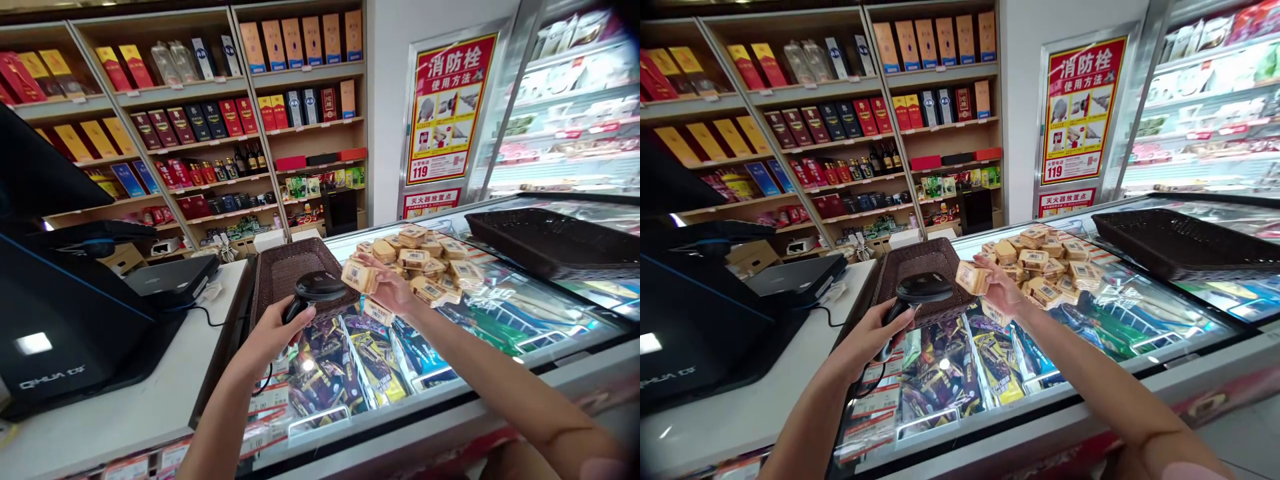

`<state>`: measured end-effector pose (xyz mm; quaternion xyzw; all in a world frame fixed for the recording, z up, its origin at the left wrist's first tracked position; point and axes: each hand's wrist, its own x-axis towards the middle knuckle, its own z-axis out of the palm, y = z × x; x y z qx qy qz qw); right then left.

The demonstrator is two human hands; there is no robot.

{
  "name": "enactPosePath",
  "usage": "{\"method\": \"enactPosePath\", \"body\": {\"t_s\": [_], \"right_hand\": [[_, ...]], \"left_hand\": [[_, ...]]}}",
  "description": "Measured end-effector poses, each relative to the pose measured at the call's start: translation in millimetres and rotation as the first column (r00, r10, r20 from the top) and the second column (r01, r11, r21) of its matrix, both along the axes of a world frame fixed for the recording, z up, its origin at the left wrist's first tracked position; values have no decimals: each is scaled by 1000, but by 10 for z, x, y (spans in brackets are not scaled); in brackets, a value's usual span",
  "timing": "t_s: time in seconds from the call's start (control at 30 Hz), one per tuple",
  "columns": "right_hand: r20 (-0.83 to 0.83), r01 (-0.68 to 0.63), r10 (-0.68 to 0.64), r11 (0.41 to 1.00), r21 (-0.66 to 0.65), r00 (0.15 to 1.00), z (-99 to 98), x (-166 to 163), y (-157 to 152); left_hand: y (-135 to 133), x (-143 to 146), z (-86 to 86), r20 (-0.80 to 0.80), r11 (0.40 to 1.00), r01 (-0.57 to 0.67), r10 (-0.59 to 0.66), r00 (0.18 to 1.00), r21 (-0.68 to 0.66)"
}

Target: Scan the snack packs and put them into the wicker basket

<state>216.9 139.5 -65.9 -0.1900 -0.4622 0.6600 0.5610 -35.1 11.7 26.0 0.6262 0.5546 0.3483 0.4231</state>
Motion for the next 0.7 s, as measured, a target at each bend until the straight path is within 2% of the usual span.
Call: {"method": "enactPosePath", "body": {"t_s": [0.23,0.37,0.53,0.63,0.7], "right_hand": [[79,-7,1,997,75,997,-69,284,-226],[33,6,-8,998,61,999,-157,317,-249],[66,43,-45,999,26,997,-254,336,-259],[48,103,-104,994,36,993,-254,400,-249],[24,206,-208,976,69,978,-242,468,-215]], "left_hand": [[-30,318,-15,24,998,62,-62,998,24],[-23,455,-67,52,995,93,-94,994,31],[-40,558,-94,42,993,110,-112,993,39],[-11,588,-131,48,995,78,-82,996,63],[23,598,-175,69,996,51,-57,996,75]]}}
